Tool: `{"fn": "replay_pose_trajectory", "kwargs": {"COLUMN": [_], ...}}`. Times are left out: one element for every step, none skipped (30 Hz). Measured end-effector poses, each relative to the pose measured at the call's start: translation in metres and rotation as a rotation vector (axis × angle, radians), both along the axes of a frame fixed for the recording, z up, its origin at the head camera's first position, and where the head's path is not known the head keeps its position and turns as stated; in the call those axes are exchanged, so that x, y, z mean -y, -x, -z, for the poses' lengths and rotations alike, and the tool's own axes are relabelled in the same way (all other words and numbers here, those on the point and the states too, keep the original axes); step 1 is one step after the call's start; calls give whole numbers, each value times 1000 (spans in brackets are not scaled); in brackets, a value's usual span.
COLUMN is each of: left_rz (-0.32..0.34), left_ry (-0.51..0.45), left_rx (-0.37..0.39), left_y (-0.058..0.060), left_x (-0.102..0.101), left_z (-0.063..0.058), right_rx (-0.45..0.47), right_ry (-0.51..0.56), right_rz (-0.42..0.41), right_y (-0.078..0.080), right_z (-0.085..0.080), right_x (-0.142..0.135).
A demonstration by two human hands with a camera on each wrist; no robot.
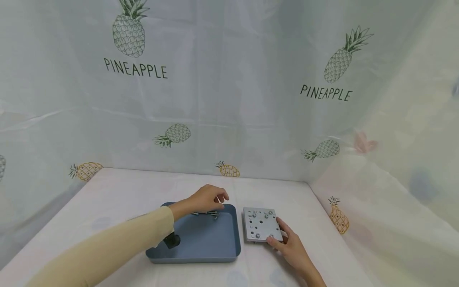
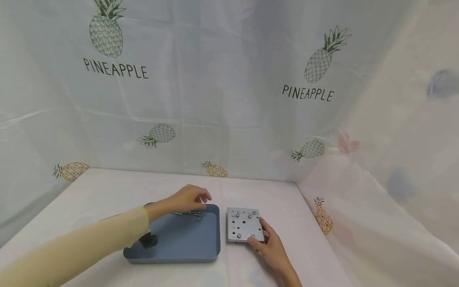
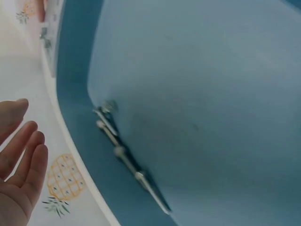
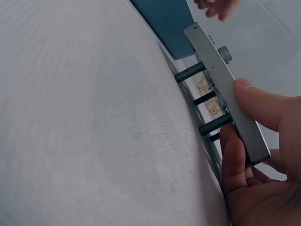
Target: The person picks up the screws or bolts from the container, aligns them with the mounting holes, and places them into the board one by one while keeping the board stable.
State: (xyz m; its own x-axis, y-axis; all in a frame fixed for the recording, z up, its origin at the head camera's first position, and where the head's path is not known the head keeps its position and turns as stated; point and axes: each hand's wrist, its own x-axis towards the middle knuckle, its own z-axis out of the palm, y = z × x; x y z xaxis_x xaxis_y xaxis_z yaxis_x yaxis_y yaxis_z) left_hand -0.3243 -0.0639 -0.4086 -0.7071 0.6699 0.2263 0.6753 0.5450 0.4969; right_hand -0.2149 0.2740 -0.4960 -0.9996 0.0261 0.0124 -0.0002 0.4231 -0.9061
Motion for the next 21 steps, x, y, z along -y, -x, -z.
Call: {"fn": "replay_pose_trajectory", "kwargs": {"left_rz": [3, 6, 6, 7, 6, 5, 0, 0, 6, 12, 20, 27, 37, 47, 57, 64, 72, 80, 91, 100, 108], "left_ry": [9, 19, 24, 26, 29, 28, 34, 40, 42, 45, 48, 52, 54, 55, 56, 58, 63, 72, 80, 90, 100], "left_rx": [0, -5, -6, -7, -8, -3, 2, 2, 5, 4, 7, 9, 10, 11, 14, 18, 23, 22, 22, 21, 23], "left_y": [-1, -1, -1, -2, -2, -3, -3, -4, -4, -5, -6, -7, -8, -9, -9, -10, -10, -10, -10, -10, -9], "left_x": [4, 8, 12, 15, 19, 22, 25, 27, 29, 30, 32, 32, 33, 33, 33, 32, 32, 31, 31, 30, 30], "left_z": [1, 3, 4, 5, 6, 7, 8, 9, 10, 11, 12, 13, 14, 15, 16, 17, 18, 19, 20, 21, 22], "right_rx": [-1, -5, -8, -13, -7, -10, -5, -4, -3, -2, 2, 1, 4, 3, 5, 8, 10, 12, 14, 16, 17], "right_ry": [-2, -4, -5, -8, -2, -1, 5, 13, 18, 23, 29, 31, 32, 30, 29, 30, 31, 32, 35, 38, 42], "right_rz": [-2, -6, -9, -13, -9, -13, -9, -8, -7, -8, -7, -8, -6, -6, -4, -1, 0, 1, 4, 6, 6], "right_y": [0, 0, 0, 0, 0, 0, -1, -1, -1, -1, -2, -2, -2, -1, -1, -1, -1, 0, 0, 0, 0], "right_z": [0, 1, 0, 0, 0, 1, 0, 1, 1, 1, 1, 1, 1, 2, 2, 2, 2, 2, 2, 2, 2], "right_x": [0, -1, -1, -1, -1, -1, -1, -2, -2, -2, -2, -2, -2, -2, -2, -2, -1, -1, -1, 0, 0]}}
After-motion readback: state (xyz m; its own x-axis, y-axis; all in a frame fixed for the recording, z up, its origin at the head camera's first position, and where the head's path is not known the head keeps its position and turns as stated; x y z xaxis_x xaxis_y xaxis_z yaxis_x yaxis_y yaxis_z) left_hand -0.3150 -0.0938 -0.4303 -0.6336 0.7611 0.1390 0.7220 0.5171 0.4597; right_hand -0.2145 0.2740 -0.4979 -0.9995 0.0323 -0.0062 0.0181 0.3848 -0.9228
